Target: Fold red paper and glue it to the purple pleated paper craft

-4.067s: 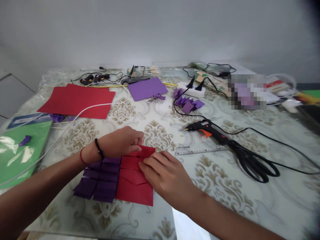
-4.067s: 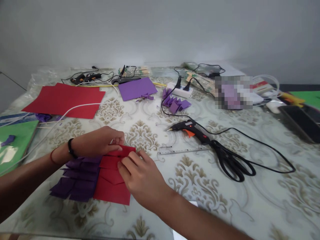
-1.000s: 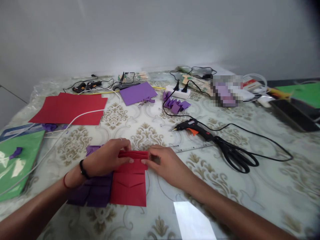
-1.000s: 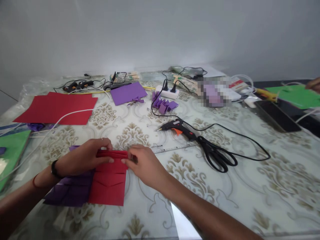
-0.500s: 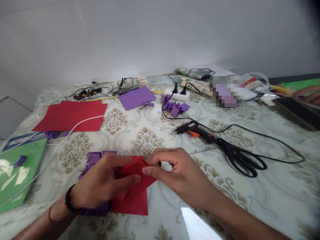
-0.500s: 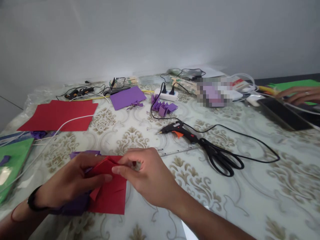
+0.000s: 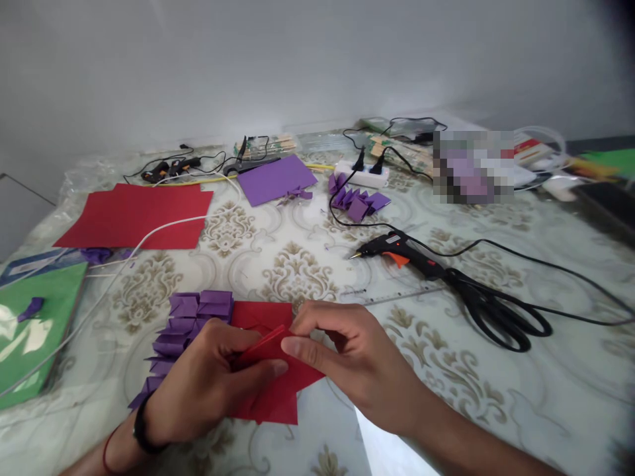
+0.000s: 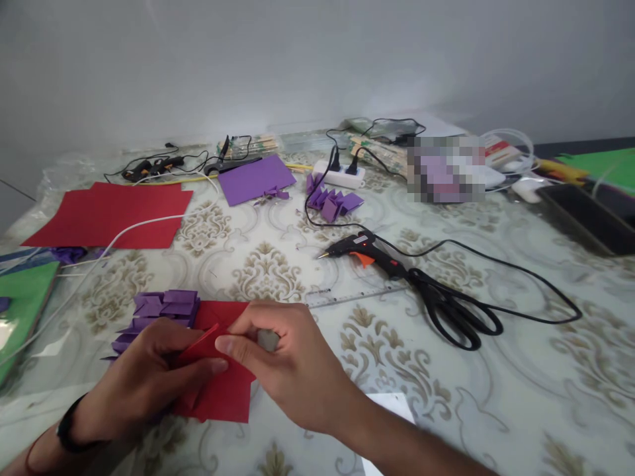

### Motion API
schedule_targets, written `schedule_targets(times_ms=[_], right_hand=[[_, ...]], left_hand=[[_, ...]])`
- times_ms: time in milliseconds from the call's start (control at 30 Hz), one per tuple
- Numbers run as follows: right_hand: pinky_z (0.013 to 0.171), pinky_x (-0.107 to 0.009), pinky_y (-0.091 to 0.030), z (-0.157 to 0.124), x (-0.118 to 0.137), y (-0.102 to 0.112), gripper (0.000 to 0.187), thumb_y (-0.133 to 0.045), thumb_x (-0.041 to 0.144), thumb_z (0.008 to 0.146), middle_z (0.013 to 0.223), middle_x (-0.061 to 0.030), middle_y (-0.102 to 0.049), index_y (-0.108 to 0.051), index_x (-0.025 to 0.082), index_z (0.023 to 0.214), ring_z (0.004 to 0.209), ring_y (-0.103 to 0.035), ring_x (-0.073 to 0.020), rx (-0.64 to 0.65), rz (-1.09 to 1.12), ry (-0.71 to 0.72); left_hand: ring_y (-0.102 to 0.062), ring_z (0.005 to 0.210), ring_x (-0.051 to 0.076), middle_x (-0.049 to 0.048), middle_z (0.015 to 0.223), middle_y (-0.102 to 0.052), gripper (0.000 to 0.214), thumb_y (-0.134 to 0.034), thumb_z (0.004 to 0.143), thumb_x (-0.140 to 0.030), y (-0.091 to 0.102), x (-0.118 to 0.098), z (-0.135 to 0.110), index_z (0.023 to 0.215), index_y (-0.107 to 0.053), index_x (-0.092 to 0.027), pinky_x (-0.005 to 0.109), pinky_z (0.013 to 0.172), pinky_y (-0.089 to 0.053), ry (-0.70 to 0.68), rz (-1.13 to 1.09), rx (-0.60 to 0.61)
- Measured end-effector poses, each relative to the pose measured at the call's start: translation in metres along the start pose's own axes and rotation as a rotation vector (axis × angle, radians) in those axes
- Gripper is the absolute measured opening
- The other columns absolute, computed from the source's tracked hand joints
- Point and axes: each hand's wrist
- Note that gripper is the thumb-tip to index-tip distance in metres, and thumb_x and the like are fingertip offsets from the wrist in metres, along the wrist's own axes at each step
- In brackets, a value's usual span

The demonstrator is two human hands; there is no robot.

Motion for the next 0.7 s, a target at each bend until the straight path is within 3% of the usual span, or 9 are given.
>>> schedule_targets(times_ms=[200, 267, 367, 433, 500, 567, 633, 700], right_hand=[[0.064, -0.027, -0.045, 0.0, -0.001, 0.002, 0.015, -0.068, 0.031, 0.097, 0.075, 0.0021, -0.068, -0.074, 0.022, 0.086, 0.071, -0.06, -0.0139, 0.034, -0.071, -0.057], [0.062, -0.026, -0.044, 0.0, 0.0, 0.006, 0.019, -0.068, 0.033, 0.098, 0.073, 0.0019, -0.066, -0.072, 0.022, 0.083, 0.069, -0.058, -0.0138, -0.006, -0.085, -0.045], [0.058, -0.025, -0.04, 0.001, 0.0, 0.016, 0.026, -0.065, 0.034, 0.1, 0.07, 0.0037, -0.058, -0.064, 0.023, 0.076, 0.065, -0.052, -0.0123, -0.165, -0.049, 0.0], [0.057, -0.025, -0.039, 0.003, -0.001, 0.023, 0.026, -0.064, 0.033, 0.099, 0.069, 0.0046, -0.054, -0.061, 0.024, 0.076, 0.063, -0.048, -0.0118, -0.223, -0.049, 0.018], [0.058, -0.025, -0.039, 0.004, -0.002, 0.027, 0.024, -0.064, 0.031, 0.098, 0.069, 0.0046, -0.053, -0.06, 0.024, 0.076, 0.064, -0.048, -0.0121, -0.179, -0.097, -0.001], [0.059, -0.026, -0.04, 0.004, -0.002, 0.028, 0.023, -0.065, 0.031, 0.097, 0.069, 0.0039, -0.054, -0.061, 0.023, 0.075, 0.065, -0.049, -0.0126, -0.052, -0.165, -0.055], [0.059, -0.026, -0.04, 0.003, -0.003, 0.027, 0.024, -0.066, 0.034, 0.097, 0.069, 0.0029, -0.057, -0.064, 0.023, 0.076, 0.065, -0.05, -0.0132, 0.027, -0.225, -0.112], [0.058, -0.027, -0.04, 0.002, -0.004, 0.024, 0.027, -0.066, 0.041, 0.099, 0.07, 0.0023, -0.058, -0.067, 0.023, 0.08, 0.064, -0.05, -0.0134, -0.01, -0.252, -0.131]], left_hand=[[-0.024, 0.054, 0.008, -0.0067, 0.057, -0.034, 0.047, -0.069, 0.093, -0.046, 0.0, -0.005, 0.003, 0.06, -0.053, -0.017, 0.023, 0.047, -0.017, 0.09, 0.017, 0.034], [-0.03, 0.055, 0.007, -0.0056, 0.058, -0.042, 0.042, -0.074, 0.091, -0.045, 0.002, -0.005, 0.003, 0.064, -0.062, -0.015, 0.02, 0.048, -0.021, 0.086, -0.005, 0.023], [-0.055, 0.063, 0.011, 0.0007, 0.076, -0.068, 0.027, -0.083, 0.084, -0.043, 0.008, -0.003, 0.005, 0.09, -0.077, -0.017, 0.019, 0.056, -0.041, 0.03, -0.188, -0.099], [-0.064, 0.067, 0.013, 0.0018, 0.082, -0.073, 0.033, -0.089, 0.08, -0.038, 0.013, -0.002, 0.007, 0.105, -0.076, -0.02, 0.02, 0.059, -0.047, -0.038, -0.313, -0.236], [-0.066, 0.066, 0.013, -0.0003, 0.078, -0.072, 0.036, -0.091, 0.079, -0.033, 0.017, -0.002, 0.007, 0.106, -0.071, -0.021, 0.018, 0.057, -0.047, -0.1, -0.407, -0.372], [-0.067, 0.065, 0.012, -0.0016, 0.079, -0.073, 0.039, -0.092, 0.079, -0.031, 0.02, -0.002, 0.007, 0.107, -0.067, -0.022, 0.017, 0.058, -0.048, -0.144, -0.491, -0.465], [-0.066, 0.065, 0.011, -0.0014, 0.081, -0.073, 0.039, -0.088, 0.084, -0.037, 0.022, -0.002, 0.006, 0.114, -0.067, -0.023, 0.017, 0.058, -0.049, -0.142, -0.536, -0.496], [-0.067, 0.069, 0.013, 0.001, 0.087, -0.075, 0.042, -0.082, 0.089, -0.046, 0.022, -0.002, 0.005, 0.121, -0.068, -0.023, 0.02, 0.063, -0.053, -0.129, -0.554, -0.449]])
Point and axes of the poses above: each hand's wrist, its own z-axis towards the middle knuckle, its own y-axis out of the back of the hand, x = y × z
